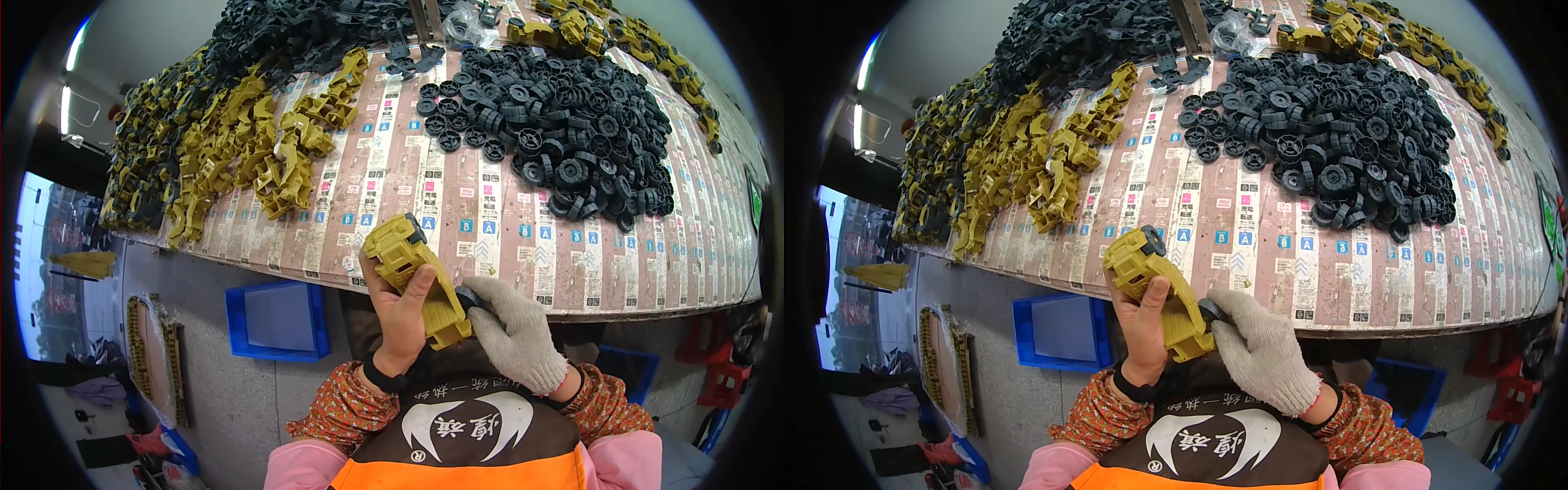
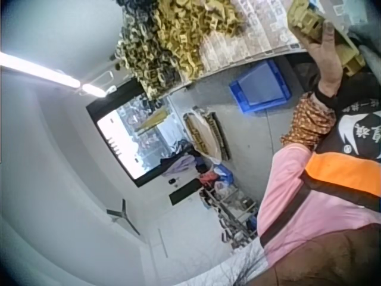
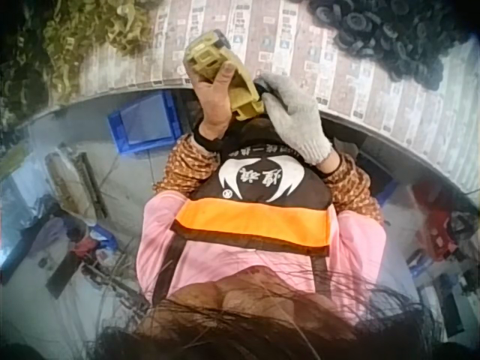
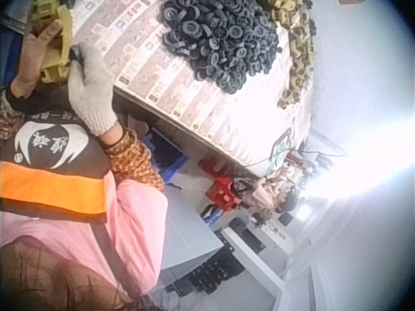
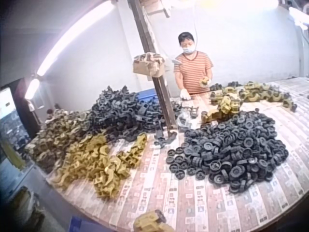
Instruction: The person assembles yellow plastic frames with black circular wheels by hand. They pick up a frame, insert wheels into the designated slots, and place the assembled unit on the table. The process is repeated for multiple units.
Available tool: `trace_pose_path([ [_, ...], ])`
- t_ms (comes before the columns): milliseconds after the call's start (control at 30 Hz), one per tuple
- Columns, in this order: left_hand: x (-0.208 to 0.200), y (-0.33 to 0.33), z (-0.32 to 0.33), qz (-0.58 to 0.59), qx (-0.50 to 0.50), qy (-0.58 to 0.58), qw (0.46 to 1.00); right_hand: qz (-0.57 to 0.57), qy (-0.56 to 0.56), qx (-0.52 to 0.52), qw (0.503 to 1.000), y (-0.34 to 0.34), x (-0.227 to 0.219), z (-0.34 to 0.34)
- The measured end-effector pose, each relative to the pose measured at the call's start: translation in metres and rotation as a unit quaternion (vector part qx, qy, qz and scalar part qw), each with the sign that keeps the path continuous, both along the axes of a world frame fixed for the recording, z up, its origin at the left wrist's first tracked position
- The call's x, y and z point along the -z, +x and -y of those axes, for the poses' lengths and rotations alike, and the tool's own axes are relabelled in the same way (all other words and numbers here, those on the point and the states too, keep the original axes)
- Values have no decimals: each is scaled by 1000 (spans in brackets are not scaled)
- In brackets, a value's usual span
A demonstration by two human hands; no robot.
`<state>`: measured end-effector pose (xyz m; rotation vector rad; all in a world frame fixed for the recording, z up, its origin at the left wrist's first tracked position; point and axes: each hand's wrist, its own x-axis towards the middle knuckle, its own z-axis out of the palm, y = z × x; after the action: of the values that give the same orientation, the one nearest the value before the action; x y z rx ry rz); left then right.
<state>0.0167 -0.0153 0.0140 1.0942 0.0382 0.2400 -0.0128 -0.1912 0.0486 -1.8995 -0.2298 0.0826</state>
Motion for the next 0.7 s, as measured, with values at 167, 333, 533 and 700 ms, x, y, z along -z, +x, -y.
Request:
trace_pose_path([
  [167,2,-1,-2,-15,-7,-1,1000,-65,68,8,996,1,2,-1],
  [333,3,-2,-2,-16,4,-16,1000,-82,123,25,989,1,17,-3],
  [533,6,-2,-4,-63,-4,-14,998,-69,101,37,992,1,15,-1],
  [700,7,-1,-3,-36,-18,-13,999,-16,25,27,999,1,7,0],
])
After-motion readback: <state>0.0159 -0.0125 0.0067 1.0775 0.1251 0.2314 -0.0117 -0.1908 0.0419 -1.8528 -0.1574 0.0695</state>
